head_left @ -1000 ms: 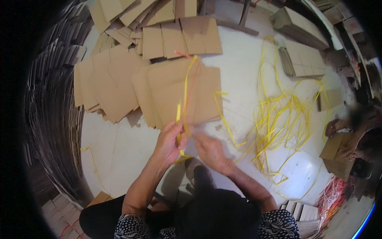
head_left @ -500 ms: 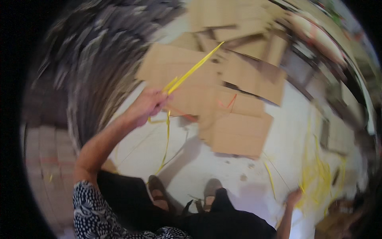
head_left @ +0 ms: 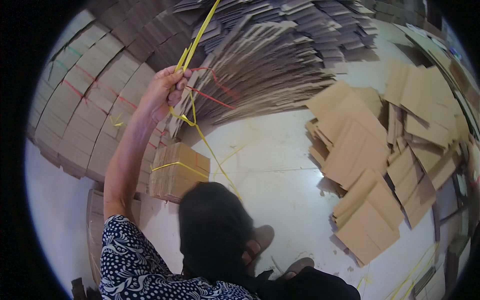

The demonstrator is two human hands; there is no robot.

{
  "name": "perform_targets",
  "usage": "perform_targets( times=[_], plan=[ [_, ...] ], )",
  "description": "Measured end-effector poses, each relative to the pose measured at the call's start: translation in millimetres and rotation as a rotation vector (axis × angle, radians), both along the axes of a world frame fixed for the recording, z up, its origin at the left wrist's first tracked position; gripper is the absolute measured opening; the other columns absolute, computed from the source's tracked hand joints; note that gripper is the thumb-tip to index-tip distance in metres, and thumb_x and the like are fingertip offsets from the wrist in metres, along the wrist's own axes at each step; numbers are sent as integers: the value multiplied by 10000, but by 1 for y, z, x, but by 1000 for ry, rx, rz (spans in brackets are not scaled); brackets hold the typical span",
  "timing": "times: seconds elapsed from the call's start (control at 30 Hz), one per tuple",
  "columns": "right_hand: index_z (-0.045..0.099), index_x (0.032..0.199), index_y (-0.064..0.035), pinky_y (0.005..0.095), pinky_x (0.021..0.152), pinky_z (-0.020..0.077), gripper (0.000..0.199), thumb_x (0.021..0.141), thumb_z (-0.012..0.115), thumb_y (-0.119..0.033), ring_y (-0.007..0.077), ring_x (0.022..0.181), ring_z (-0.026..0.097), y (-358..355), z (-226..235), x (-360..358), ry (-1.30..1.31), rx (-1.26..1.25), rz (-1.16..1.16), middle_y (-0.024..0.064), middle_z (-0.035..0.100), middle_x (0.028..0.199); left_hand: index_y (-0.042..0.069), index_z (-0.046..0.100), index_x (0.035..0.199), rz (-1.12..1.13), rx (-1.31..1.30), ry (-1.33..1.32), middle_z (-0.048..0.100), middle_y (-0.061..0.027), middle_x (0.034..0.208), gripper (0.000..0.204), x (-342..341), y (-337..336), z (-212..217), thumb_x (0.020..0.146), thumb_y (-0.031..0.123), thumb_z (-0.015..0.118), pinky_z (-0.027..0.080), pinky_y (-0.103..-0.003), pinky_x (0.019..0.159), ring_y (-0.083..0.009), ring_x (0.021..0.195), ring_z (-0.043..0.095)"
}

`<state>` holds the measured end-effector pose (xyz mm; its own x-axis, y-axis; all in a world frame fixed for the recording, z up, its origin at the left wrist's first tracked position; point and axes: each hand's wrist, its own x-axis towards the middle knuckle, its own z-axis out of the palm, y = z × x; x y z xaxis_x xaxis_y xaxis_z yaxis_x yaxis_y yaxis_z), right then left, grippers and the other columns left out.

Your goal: The person gathers flat cardboard pieces, stacks them, and ties the stacks with yellow and red plastic straps using scissors to cut the straps. The person then places the tied bundles aside and repeats the process with additional cardboard pieces.

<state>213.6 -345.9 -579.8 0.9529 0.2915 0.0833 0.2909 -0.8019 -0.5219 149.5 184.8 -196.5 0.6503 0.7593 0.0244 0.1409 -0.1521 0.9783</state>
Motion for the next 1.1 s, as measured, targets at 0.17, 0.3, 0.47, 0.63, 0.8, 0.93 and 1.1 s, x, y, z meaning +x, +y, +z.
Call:
perform_targets(
  times=[0.17,0.3,0.47,0.63,0.8,0.93,1.1],
  plan=[
    [600,1070,-52,356,625,504,193,902,546,-130,253,696,601,50,-14,12,18,-18,5,137,619,808,55,559,1005,108,104,-18,489,52,637,163,-14,52,25,974,181,461,243,-170,366,-6,435,342],
    [591,1080,-48,346,617,497,198,902,545,-123,230,679,589,94,-13,14,13,-47,-140,131,609,779,47,563,957,-26,176,-59,480,39,625,201,60,177,64,984,170,407,264,-166,353,-27,414,354],
    [580,1093,-43,334,607,489,206,903,544,-113,202,657,574,78,-2,11,46,-123,-240,123,597,744,78,573,908,188,337,52,498,-18,627,139,147,364,65,921,207,525,368,-232,360,-101,454,413],
    [569,1106,-37,322,598,480,215,904,543,-104,173,636,560,11,30,8,78,-150,-327,114,584,708,121,601,1146,240,466,194,556,-57,1024,285,147,431,-14,879,221,600,578,-337,618,-196,747,585],
    [546,1135,-27,308,616,479,232,908,535,-74,185,639,565,-15,90,28,174,-161,-196,125,591,691,148,637,1129,385,779,514,633,-21,763,293,89,418,-65,909,291,506,510,-305,557,-155,656,628],
    [546,1125,-11,273,558,451,205,926,506,-43,139,638,519,-6,102,64,22,1,-39,86,558,771,106,661,1053,206,692,321,622,-35,714,237,79,354,-46,895,173,498,491,-328,564,-186,619,626],
    [535,1115,41,258,677,455,241,908,549,-82,117,786,537,15,140,128,92,199,34,78,566,893,96,503,813,-340,-263,37,382,60,532,166,160,141,-24,952,166,443,218,-215,333,-49,402,310]
  ],
)
